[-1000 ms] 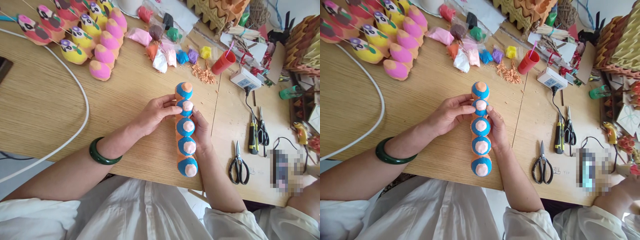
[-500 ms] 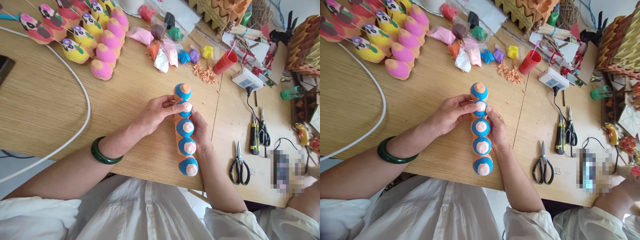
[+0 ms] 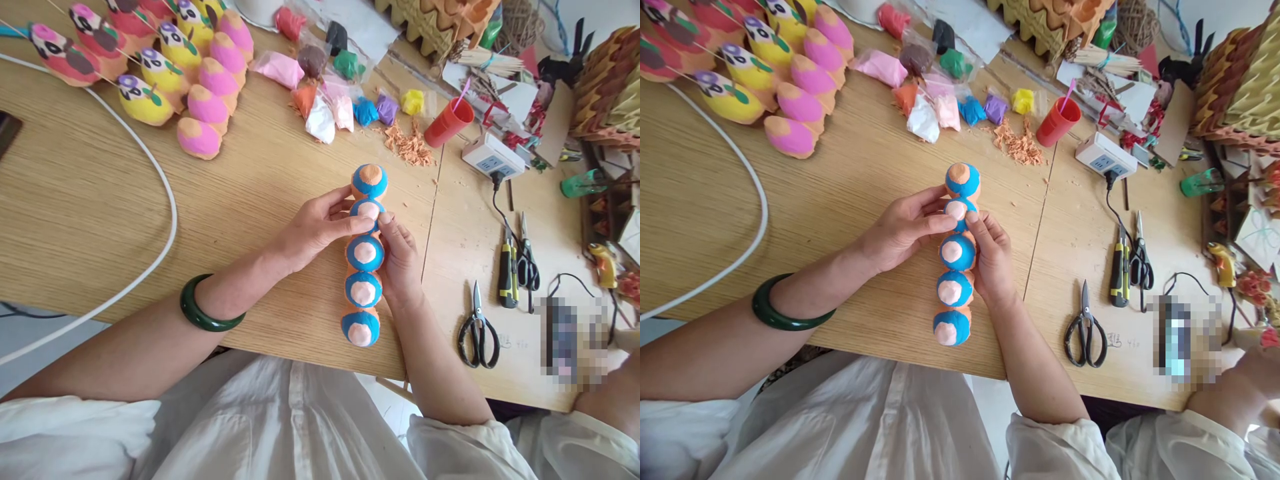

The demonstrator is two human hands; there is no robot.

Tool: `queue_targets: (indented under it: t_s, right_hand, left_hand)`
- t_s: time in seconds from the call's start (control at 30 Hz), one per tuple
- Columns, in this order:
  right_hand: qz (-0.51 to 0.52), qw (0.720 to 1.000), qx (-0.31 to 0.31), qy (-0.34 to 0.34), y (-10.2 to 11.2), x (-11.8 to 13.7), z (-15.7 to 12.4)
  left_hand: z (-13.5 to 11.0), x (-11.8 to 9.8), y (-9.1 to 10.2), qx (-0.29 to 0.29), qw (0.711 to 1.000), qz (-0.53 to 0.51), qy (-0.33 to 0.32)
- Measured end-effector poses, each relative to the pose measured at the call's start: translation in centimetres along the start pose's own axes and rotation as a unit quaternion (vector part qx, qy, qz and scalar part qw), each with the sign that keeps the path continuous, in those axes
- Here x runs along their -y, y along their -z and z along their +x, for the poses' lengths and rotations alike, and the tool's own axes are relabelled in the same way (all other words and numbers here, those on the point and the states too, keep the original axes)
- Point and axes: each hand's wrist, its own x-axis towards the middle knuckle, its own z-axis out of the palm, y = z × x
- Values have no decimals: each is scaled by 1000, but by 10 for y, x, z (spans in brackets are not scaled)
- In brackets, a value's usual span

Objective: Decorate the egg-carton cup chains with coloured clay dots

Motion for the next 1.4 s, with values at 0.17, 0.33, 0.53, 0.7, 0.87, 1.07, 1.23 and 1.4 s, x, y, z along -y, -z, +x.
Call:
queue_targets:
  t_s: [0.17, 0.33, 0.53, 0.7, 0.87, 1.07, 1.23, 1.4]
  right_hand:
    - [-19, 999, 14, 25, -3, 1, -4]
    - [-27, 998, 23, 45, -2, -2, -5]
    - [-76, 991, 24, 108, -1, -6, -7]
    - [-77, 989, 22, 123, 0, -5, -11]
    - [-74, 990, 18, 116, -2, -5, -12]
    - [-59, 992, 12, 109, -4, -4, -13]
    - [-45, 996, -6, 82, -3, -1, -14]
    - [-34, 996, 9, 82, -2, 0, -15]
  left_hand:
    - [1, 9, 4, -21, 998, 33, -46]
    - [2, 9, 6, -6, 999, 21, -42]
    - [-3, -4, -1, 44, 999, 11, -10]
    - [-3, -4, -3, 36, 998, 30, -32]
    - [1, 5, 2, 11, 997, 38, -61]
    - [-1, 6, 2, 6, 998, 36, -59]
    - [-1, -1, 0, 57, 997, -45, -15]
    - [0, -3, 0, 33, 998, -48, -5]
